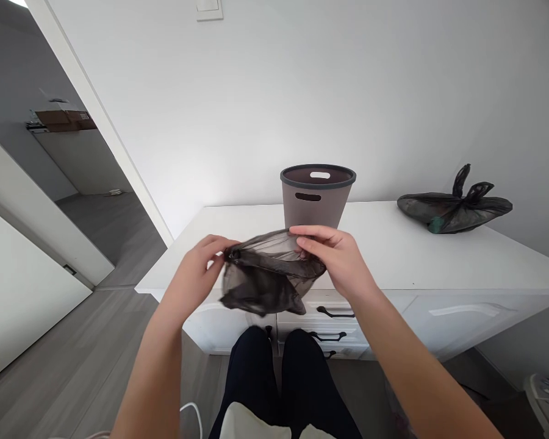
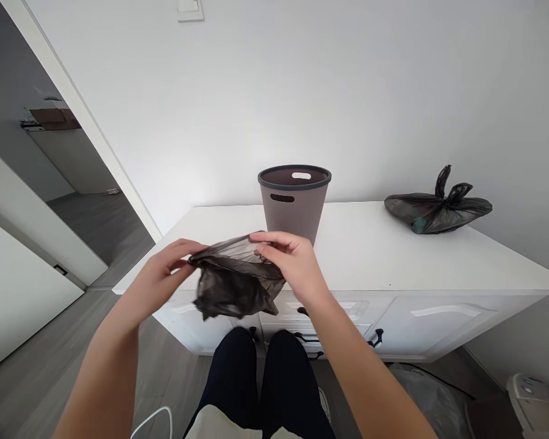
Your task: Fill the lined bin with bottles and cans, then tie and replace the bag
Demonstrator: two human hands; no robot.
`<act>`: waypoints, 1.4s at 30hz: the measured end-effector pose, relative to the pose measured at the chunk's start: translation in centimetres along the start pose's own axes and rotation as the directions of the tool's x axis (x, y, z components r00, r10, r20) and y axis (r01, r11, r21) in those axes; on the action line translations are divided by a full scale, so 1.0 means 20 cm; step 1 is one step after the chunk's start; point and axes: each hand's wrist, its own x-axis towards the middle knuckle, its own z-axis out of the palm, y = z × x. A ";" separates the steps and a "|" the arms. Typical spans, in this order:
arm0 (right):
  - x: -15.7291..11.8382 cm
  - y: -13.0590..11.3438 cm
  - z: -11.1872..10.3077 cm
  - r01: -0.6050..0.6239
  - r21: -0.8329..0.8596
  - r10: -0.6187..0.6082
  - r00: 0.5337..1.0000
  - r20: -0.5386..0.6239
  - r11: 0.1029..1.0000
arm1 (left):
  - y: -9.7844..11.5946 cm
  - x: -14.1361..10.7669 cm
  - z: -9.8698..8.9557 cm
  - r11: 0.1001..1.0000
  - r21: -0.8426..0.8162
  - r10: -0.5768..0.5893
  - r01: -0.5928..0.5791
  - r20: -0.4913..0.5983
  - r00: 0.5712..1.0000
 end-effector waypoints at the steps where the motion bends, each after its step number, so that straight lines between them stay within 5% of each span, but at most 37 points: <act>1: 0.02 -0.01 -0.01 0.001 -0.005 -0.001 1.000 0.000 1.000 | 0.01 0.00 -0.01 0.999 0.043 -0.009 0.012 -0.072 0.997; 5: 0.08 -0.04 0.01 -0.004 0.003 0.003 0.999 0.050 1.000 | 0.14 -0.01 0.07 0.999 -0.004 0.038 -0.041 -0.277 0.960; 8: 0.09 -0.07 0.05 0.019 0.026 -0.023 0.992 0.124 0.999 | 0.21 0.03 0.16 0.994 -0.032 0.098 -0.106 -0.189 0.977; 11: 0.10 -0.14 0.07 0.096 -0.041 -0.088 0.981 0.173 0.994 | 0.14 0.14 0.19 0.989 0.140 0.068 -0.049 -0.133 0.989; 17: 0.19 -0.26 -0.07 0.266 -0.439 -0.178 0.956 0.233 0.858 | -0.08 0.27 -0.02 0.875 0.471 0.063 0.113 -0.342 0.938; 21: 0.23 -0.30 -0.18 0.369 -0.658 -0.199 0.926 0.321 0.657 | -0.02 0.22 -0.20 0.877 0.475 0.168 0.074 -0.446 0.879; 24: 0.22 -0.33 -0.23 0.415 -0.676 -0.184 0.903 0.389 0.609 | 0.04 0.20 -0.28 0.944 0.320 0.088 0.076 -0.468 0.879; 28: 0.19 -0.37 -0.30 0.477 -0.596 -0.128 0.838 0.531 0.646 | 0.03 0.18 -0.36 0.993 -0.035 -0.121 0.116 -0.291 0.949; 33: 0.18 -0.36 -0.39 0.474 -0.656 0.081 0.772 0.631 0.588 | 0.00 0.14 -0.48 0.977 -0.210 0.064 -0.046 0.076 0.995; 37: 0.23 -0.36 -0.42 0.472 -0.783 0.062 0.840 0.539 0.406 | 0.09 0.19 -0.54 0.986 0.131 0.072 -0.102 0.215 0.974; 42: 0.32 -0.45 -0.41 0.493 -0.869 -0.067 0.869 0.490 0.034 | 0.27 0.29 -0.49 0.785 0.613 0.149 -0.090 -0.047 0.988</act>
